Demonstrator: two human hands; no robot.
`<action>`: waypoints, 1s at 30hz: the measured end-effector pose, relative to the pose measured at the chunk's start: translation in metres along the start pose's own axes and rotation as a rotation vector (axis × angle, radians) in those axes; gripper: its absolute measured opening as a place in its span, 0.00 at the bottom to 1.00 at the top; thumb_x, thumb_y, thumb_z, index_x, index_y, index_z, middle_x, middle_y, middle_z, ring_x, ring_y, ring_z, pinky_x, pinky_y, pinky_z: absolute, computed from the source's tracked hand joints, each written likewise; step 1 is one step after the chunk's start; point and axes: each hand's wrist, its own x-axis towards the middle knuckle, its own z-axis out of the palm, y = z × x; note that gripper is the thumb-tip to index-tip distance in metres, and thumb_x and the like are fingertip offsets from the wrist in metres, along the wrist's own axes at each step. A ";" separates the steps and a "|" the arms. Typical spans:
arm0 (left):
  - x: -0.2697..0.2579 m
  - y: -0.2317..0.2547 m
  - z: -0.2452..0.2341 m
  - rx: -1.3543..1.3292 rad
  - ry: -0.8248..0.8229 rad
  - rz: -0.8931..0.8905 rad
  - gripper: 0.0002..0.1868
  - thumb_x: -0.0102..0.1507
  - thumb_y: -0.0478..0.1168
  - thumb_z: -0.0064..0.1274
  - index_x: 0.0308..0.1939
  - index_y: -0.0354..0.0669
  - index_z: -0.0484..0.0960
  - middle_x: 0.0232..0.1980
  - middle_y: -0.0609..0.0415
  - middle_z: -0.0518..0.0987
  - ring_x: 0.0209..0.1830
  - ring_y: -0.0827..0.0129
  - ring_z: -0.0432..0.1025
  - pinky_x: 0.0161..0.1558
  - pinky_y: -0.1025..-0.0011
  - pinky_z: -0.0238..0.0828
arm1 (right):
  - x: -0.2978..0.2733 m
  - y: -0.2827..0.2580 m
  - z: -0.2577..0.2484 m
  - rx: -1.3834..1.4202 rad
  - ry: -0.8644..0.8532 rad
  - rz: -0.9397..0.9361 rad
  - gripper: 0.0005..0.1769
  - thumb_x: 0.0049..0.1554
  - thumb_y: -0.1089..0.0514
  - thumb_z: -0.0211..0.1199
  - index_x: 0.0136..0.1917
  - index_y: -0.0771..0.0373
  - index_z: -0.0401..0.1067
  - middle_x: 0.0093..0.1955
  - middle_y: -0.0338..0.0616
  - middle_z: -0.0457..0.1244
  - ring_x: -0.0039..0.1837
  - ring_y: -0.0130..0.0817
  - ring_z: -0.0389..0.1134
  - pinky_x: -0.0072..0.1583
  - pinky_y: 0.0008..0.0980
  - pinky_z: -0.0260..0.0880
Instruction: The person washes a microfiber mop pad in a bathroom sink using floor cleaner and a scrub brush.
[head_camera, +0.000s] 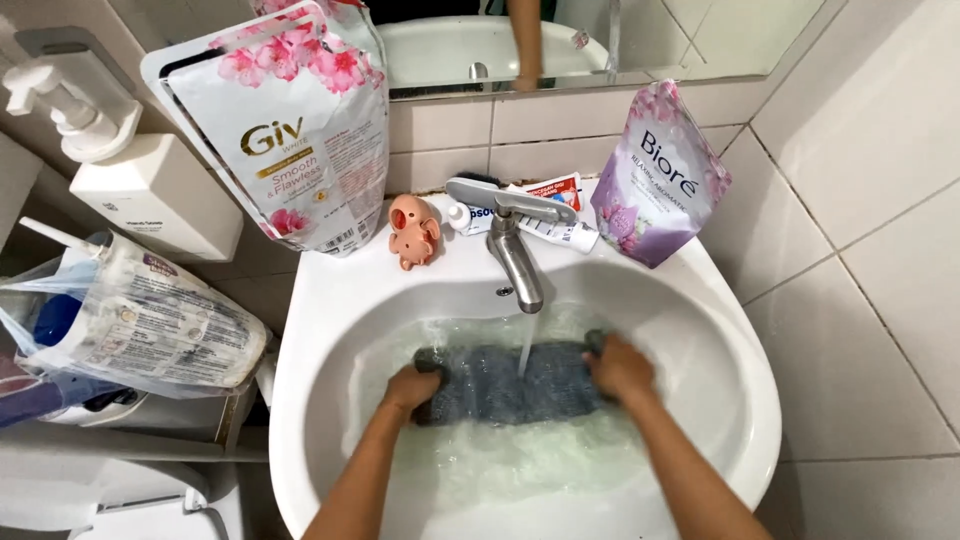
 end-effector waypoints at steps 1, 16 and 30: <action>0.010 -0.007 0.011 0.347 0.107 0.094 0.27 0.63 0.52 0.52 0.51 0.28 0.87 0.51 0.34 0.83 0.52 0.47 0.79 0.58 0.57 0.75 | -0.006 -0.009 0.010 -0.099 0.004 -0.021 0.32 0.63 0.43 0.59 0.72 0.60 0.58 0.54 0.55 0.69 0.58 0.53 0.72 0.60 0.53 0.71; -0.147 0.122 -0.096 0.214 0.326 0.466 0.17 0.58 0.47 0.59 0.40 0.36 0.84 0.38 0.35 0.83 0.41 0.40 0.78 0.45 0.53 0.74 | 0.067 0.054 0.084 0.413 -0.219 -0.093 0.16 0.48 0.59 0.66 0.52 0.58 0.80 0.50 0.48 0.75 0.51 0.40 0.76 0.57 0.39 0.76; -0.080 0.058 -0.051 0.154 0.175 0.233 0.16 0.60 0.48 0.61 0.42 0.38 0.85 0.41 0.42 0.86 0.38 0.52 0.80 0.42 0.57 0.77 | -0.003 0.017 -0.087 0.591 -0.007 -0.163 0.16 0.55 0.54 0.74 0.43 0.68 0.74 0.33 0.42 0.64 0.36 0.28 0.61 0.37 0.34 0.63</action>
